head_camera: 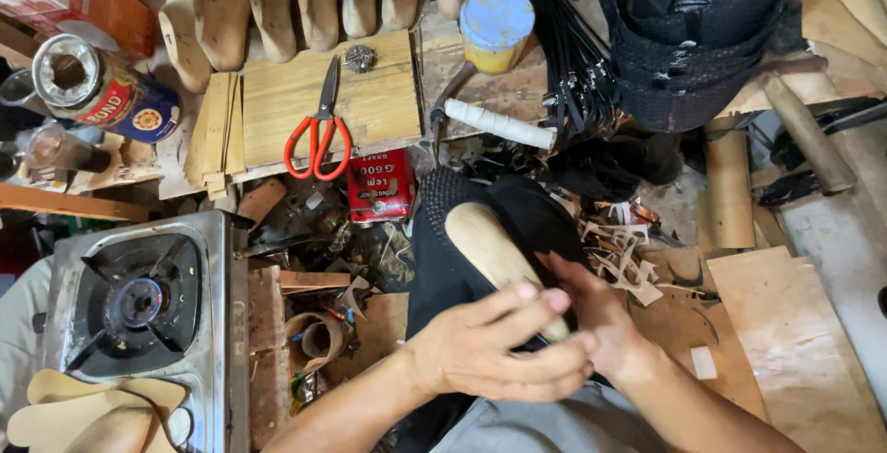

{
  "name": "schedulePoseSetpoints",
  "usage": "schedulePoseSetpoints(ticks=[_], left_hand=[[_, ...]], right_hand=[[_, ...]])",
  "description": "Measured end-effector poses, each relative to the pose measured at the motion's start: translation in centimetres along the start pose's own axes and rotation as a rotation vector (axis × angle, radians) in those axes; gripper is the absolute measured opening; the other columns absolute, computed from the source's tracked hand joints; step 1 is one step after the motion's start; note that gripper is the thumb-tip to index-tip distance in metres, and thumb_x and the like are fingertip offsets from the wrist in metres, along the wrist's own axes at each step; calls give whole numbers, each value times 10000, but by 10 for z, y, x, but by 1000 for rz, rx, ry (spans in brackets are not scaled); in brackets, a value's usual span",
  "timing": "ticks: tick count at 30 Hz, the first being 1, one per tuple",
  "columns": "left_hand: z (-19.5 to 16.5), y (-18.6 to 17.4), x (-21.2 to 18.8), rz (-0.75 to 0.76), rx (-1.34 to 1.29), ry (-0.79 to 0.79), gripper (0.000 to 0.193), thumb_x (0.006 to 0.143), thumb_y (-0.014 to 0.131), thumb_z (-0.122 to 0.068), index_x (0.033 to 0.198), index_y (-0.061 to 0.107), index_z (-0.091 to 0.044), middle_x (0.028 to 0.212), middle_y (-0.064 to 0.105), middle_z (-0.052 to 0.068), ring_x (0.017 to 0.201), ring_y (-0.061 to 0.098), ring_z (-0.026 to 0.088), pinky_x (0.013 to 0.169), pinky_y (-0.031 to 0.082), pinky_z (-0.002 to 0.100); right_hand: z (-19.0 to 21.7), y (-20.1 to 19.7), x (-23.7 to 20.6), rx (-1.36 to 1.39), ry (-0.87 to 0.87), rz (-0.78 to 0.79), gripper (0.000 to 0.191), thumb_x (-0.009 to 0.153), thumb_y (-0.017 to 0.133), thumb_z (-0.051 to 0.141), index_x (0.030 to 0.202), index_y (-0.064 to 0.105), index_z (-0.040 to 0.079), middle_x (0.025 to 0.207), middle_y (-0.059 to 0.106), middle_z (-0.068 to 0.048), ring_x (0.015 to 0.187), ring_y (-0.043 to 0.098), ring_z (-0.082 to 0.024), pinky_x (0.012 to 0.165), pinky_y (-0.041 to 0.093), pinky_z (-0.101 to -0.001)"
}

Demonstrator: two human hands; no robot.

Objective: The person places a black shoe upper over a wooden shoe last and uses pliers to crimp and secure the upper to the last along the edges. The person repeatedly repositions the shoe and uses the pliers to clamp the material in place.

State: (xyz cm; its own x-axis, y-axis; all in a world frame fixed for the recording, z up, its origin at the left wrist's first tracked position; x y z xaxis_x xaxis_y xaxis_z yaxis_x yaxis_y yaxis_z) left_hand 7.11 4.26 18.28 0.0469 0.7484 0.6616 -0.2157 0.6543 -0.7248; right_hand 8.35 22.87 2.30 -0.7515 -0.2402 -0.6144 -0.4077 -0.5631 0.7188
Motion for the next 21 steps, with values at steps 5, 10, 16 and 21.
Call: schedulePoseSetpoints(ticks=[5,10,16,21], left_hand=[[19,-24,-17,-226,-182,-435,530,806,801,-179,1291,605,-263,1448,497,72,1359,504,398,1192,431,568],[19,-28,-46,-399,-452,-825,655,737,837,-152,1336,571,-128,1515,481,204,1428,510,444,1216,418,541],[9,-6,-61,-432,-566,-1092,650,717,807,-61,1334,606,-85,1522,520,215,1392,575,380,1172,454,459],[18,-10,-78,-503,-487,-1178,662,719,838,-69,1336,596,-77,1491,534,191,1371,570,341,1161,447,440]], right_hand=[[19,-7,50,-355,-186,-72,442,973,494,262,1303,616,-7,1267,711,-135,1172,670,-225,1040,497,-374],[59,70,110,-460,-205,66,408,991,565,222,1303,575,-41,1270,664,-207,1191,643,-332,1090,487,-493],[92,227,177,-516,-375,239,673,1039,498,350,1583,235,53,1646,273,-133,1507,258,-282,1192,280,-536],[94,195,152,-809,-541,274,643,994,529,302,1561,339,66,1609,398,-141,1490,393,-277,1165,357,-477]])
Point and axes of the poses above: each hand's wrist, its own x-axis towards the middle knuckle, its own y-axis out of the palm, z = x × y, the point moved 4 cm from there along x, towards the middle knuckle
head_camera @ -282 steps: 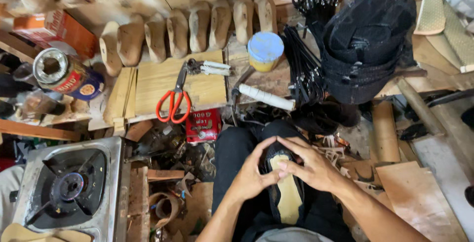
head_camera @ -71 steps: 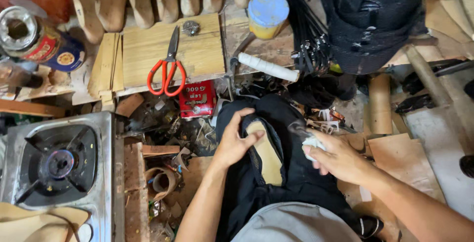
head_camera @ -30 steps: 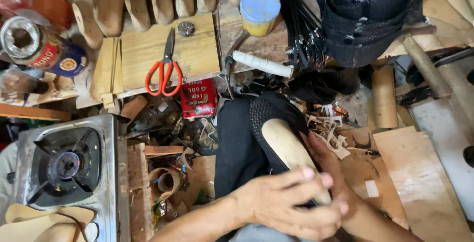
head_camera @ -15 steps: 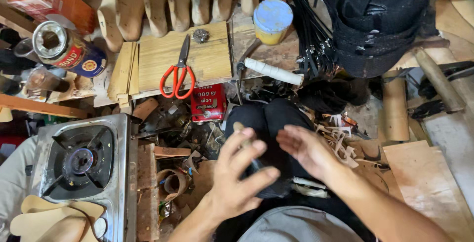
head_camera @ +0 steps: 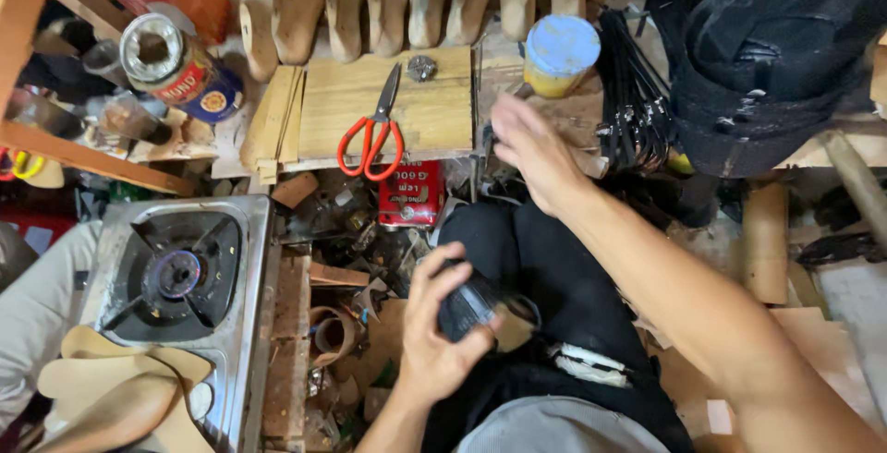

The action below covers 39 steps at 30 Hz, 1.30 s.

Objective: The person places a black shoe upper over a wooden shoe last and uses pliers to crimp and secure the upper to the last along the edges. The person repeatedly repositions the shoe and uses the pliers to clamp the material in place.

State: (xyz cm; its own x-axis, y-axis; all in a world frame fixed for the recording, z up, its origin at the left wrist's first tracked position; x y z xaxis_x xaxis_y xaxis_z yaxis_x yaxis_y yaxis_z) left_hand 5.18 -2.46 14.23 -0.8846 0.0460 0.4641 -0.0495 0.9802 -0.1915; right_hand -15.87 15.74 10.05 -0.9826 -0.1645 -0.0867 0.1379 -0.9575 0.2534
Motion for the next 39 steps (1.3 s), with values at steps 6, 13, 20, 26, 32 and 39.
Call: schedulePoseSetpoints(ticks=[6,13,20,26,32,39], left_hand=[[48,-3,20,-219,-113,-177,673,756,826,-33,1369,547,-26,1391,528,131,1311,538,272,1158,409,375],[117,55,17,-345,-303,-360,571,813,810,-54,1267,466,-28,1306,550,113,1220,571,218,1095,439,348],[126,54,0,-65,-3,-300,414,848,792,-127,1176,560,-24,1252,670,152,1286,598,296,1132,423,391],[109,36,10,303,222,-100,432,860,752,-139,1276,677,-50,1356,677,157,1400,551,337,1232,285,520],[103,45,11,410,278,39,421,903,733,-159,1315,682,-88,1439,640,96,1443,512,313,1237,288,524],[100,67,-2,196,352,19,421,859,731,-107,1280,715,-104,1389,676,71,1411,545,291,1234,308,517]], right_hand=[[-54,-79,-161,-724,69,-20,291,954,649,200,1196,699,48,1044,787,-46,866,712,-136,779,577,-294],[-94,-77,-300,-1424,27,183,622,759,838,392,1278,623,123,1040,679,-167,807,679,-341,690,541,-410],[-106,-122,-301,-420,701,90,564,852,766,274,1379,635,122,792,628,-30,656,509,-148,586,408,-307],[-75,-93,-283,-291,336,300,671,819,797,225,1432,560,91,783,623,-2,664,594,-83,582,501,-251],[-85,-64,-257,-386,331,-51,585,907,702,169,1464,529,129,729,572,-18,548,539,-86,483,449,-256],[-109,-46,-227,-532,301,-60,374,946,570,117,1302,648,35,926,739,-56,747,687,-131,659,585,-286]])
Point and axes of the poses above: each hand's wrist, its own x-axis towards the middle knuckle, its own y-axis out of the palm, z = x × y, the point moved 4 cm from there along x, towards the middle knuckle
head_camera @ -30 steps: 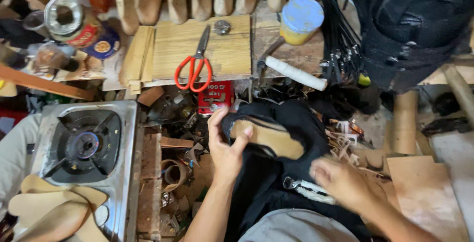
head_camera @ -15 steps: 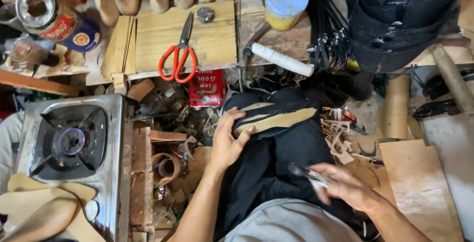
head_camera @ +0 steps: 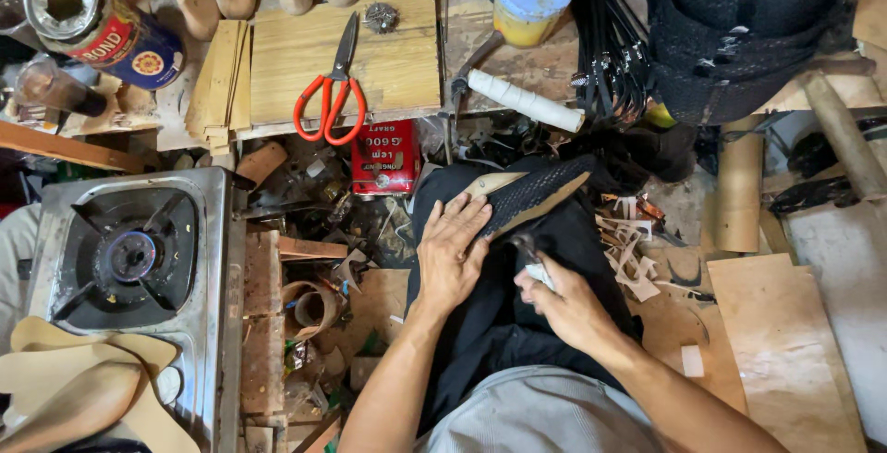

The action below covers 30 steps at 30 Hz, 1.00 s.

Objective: The person places a black shoe upper over a wooden shoe last and uses pliers to crimp and secure the upper to the last along the edges. The person repeatedly repositions the shoe and uses the pliers to clamp the material in place.

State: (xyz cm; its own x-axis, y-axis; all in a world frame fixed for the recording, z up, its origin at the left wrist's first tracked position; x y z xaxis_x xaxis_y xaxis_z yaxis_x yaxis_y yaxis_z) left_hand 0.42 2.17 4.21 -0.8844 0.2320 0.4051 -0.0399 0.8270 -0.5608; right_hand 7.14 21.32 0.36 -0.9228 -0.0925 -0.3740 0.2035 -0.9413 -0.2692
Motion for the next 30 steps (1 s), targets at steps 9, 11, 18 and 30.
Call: schedulePoseSetpoints(ticks=[9,11,18,30], left_hand=[[-8,2,-7,-25,61,51,449,833,725,-73,1280,713,-104,1389,674,57,1402,549,285,1235,298,523],[-6,1,-7,-20,63,63,461,818,721,-61,1277,713,-101,1389,670,58,1402,544,286,1228,295,528],[-2,1,-7,18,35,18,473,803,724,-77,1275,709,-113,1410,667,60,1425,538,289,1242,297,528],[3,21,37,289,229,42,486,985,637,-277,1445,579,-128,1479,565,116,1393,523,320,1155,376,519]], right_hand=[[50,-1,-4,-386,-273,-141,504,944,563,138,1433,485,43,1167,718,-170,1047,704,-363,869,556,-437],[56,-1,-7,-462,-261,-169,511,941,572,142,1434,482,43,1124,685,-205,976,680,-414,803,552,-479],[45,3,-7,-647,-236,-219,482,927,584,156,1396,523,61,1042,694,-209,829,687,-450,723,557,-530],[5,-2,16,-348,41,-91,379,953,603,214,1296,613,54,887,747,-175,792,737,-308,750,572,-404]])
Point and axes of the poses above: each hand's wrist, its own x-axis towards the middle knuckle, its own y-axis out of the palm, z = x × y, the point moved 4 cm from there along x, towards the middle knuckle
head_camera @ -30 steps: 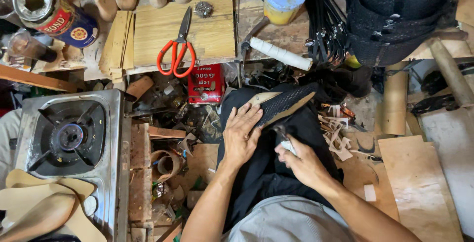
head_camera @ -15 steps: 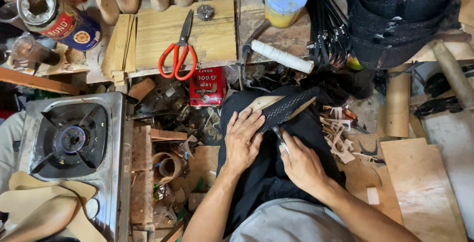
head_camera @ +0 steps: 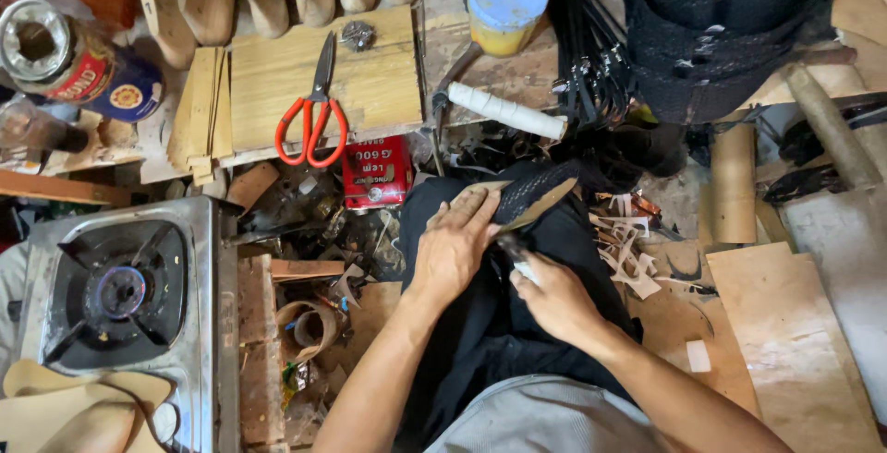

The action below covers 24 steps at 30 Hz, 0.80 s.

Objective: The person places a black shoe upper over a wooden shoe last and uses pliers to crimp and secure the upper to the last along the edges. The person repeatedly repositions the shoe and uses the pliers to clamp the material in place.

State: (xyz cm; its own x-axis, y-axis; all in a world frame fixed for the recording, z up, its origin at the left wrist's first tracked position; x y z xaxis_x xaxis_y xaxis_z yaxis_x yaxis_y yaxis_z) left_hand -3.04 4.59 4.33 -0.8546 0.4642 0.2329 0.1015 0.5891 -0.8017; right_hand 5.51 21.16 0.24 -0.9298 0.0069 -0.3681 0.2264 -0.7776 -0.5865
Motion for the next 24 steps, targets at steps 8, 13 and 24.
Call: schedulePoseSetpoints(ticks=[8,13,24], left_hand=[[-11,4,-6,-38,128,180,559,972,616,-207,1502,500,-73,1511,547,153,1397,523,342,1144,390,533],[-15,-3,6,35,12,81,480,1002,589,-265,1452,545,-103,1465,577,132,1375,530,358,1103,405,519],[-17,9,46,135,-87,-39,403,1043,542,-356,1327,617,-80,1336,660,158,1291,586,373,1067,452,485]], right_hand=[[-11,-42,9,172,-23,72,305,941,575,130,1230,622,45,870,723,-149,777,678,-303,719,541,-418],[20,-57,0,-177,-361,-204,226,893,580,81,1091,610,-25,893,670,-229,809,665,-444,699,520,-510],[18,-57,13,-186,-263,-163,122,902,574,115,958,607,11,803,680,-224,757,669,-446,674,519,-515]])
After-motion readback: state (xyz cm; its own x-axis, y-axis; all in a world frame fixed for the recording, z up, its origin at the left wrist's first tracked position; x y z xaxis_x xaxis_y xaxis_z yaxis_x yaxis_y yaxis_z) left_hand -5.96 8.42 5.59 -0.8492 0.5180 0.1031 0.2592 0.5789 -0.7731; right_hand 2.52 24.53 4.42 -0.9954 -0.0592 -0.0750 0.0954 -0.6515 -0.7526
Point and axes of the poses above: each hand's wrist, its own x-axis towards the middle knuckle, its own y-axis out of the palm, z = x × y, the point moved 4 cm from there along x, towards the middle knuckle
